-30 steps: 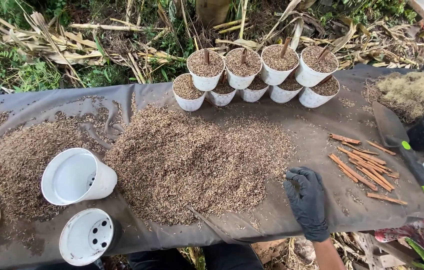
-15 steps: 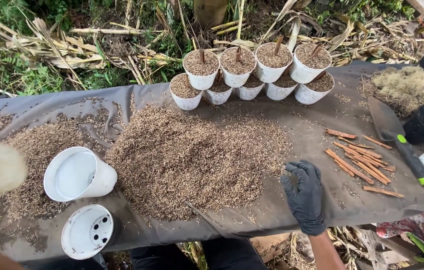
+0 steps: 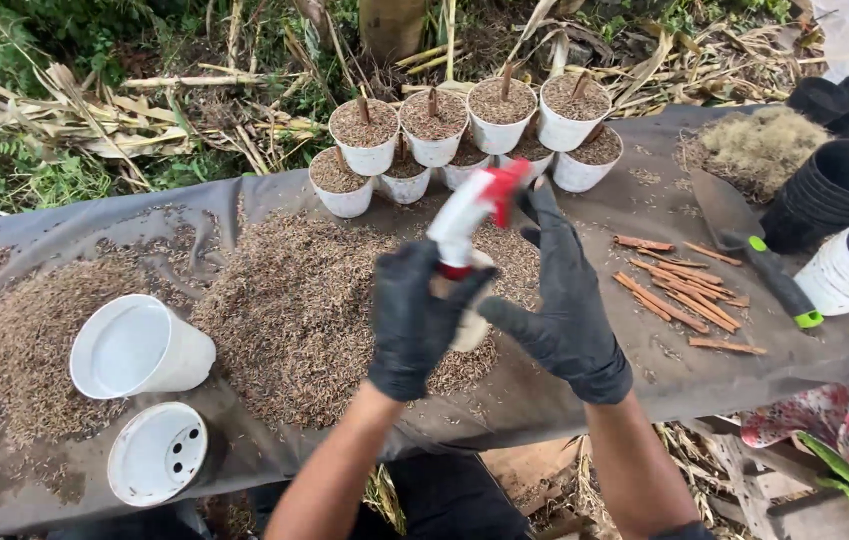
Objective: Filling small pots with substrate, spraying them with a liquid, and planting wooden cuttings into the pots.
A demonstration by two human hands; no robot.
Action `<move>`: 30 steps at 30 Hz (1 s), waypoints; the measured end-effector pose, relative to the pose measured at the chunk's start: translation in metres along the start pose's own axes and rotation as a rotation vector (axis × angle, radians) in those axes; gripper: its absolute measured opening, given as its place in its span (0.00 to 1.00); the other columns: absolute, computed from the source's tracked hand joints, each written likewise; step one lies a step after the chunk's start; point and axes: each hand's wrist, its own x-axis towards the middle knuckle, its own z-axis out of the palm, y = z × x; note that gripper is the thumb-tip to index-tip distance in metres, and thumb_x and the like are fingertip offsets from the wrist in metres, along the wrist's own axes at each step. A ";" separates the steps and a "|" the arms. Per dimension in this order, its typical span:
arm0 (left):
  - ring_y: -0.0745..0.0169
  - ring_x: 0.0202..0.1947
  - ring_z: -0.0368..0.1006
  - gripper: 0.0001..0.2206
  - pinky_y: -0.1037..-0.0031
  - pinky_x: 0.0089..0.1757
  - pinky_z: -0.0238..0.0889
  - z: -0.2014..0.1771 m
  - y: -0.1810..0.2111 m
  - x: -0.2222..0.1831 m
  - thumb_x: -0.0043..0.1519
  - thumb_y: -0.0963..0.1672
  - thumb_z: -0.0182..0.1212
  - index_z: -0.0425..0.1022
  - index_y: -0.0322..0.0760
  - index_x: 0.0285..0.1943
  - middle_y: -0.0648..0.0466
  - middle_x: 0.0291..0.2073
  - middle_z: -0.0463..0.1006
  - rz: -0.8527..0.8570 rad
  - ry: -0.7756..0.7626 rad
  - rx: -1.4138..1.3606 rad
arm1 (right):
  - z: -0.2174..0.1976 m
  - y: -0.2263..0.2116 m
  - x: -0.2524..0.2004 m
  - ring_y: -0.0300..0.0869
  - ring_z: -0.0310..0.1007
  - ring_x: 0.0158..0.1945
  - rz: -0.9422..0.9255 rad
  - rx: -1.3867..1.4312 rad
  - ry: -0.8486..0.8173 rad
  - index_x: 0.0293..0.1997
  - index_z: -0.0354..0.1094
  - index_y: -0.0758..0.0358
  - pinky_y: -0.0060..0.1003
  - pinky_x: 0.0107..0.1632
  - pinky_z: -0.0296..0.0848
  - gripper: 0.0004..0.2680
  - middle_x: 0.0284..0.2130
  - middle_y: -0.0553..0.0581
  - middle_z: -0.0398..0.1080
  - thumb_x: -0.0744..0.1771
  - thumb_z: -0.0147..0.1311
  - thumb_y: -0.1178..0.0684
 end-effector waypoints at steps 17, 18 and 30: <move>0.37 0.72 0.60 0.32 0.50 0.65 0.54 0.025 0.019 -0.082 0.68 0.54 0.51 0.53 0.35 0.77 0.37 0.73 0.62 0.261 -0.428 -0.108 | -0.106 0.056 -0.078 0.51 0.74 0.58 0.129 0.381 0.704 0.81 0.47 0.61 0.45 0.62 0.80 0.28 0.71 0.69 0.65 0.71 0.48 0.43; 0.41 0.69 0.63 0.31 0.54 0.64 0.59 0.017 0.005 -0.085 0.68 0.52 0.56 0.55 0.32 0.75 0.39 0.69 0.66 0.245 -0.305 -0.048 | -0.102 0.034 -0.080 0.54 0.72 0.56 0.158 0.336 0.507 0.79 0.46 0.65 0.49 0.64 0.77 0.25 0.63 0.71 0.65 0.70 0.45 0.51; 0.44 0.60 0.73 0.21 0.59 0.58 0.72 -0.067 -0.080 -0.108 0.70 0.43 0.56 0.60 0.31 0.70 0.37 0.60 0.74 0.151 0.040 0.191 | -0.108 0.000 -0.102 0.56 0.72 0.49 0.268 0.313 0.496 0.72 0.51 0.66 0.49 0.61 0.74 0.25 0.52 0.73 0.67 0.64 0.44 0.52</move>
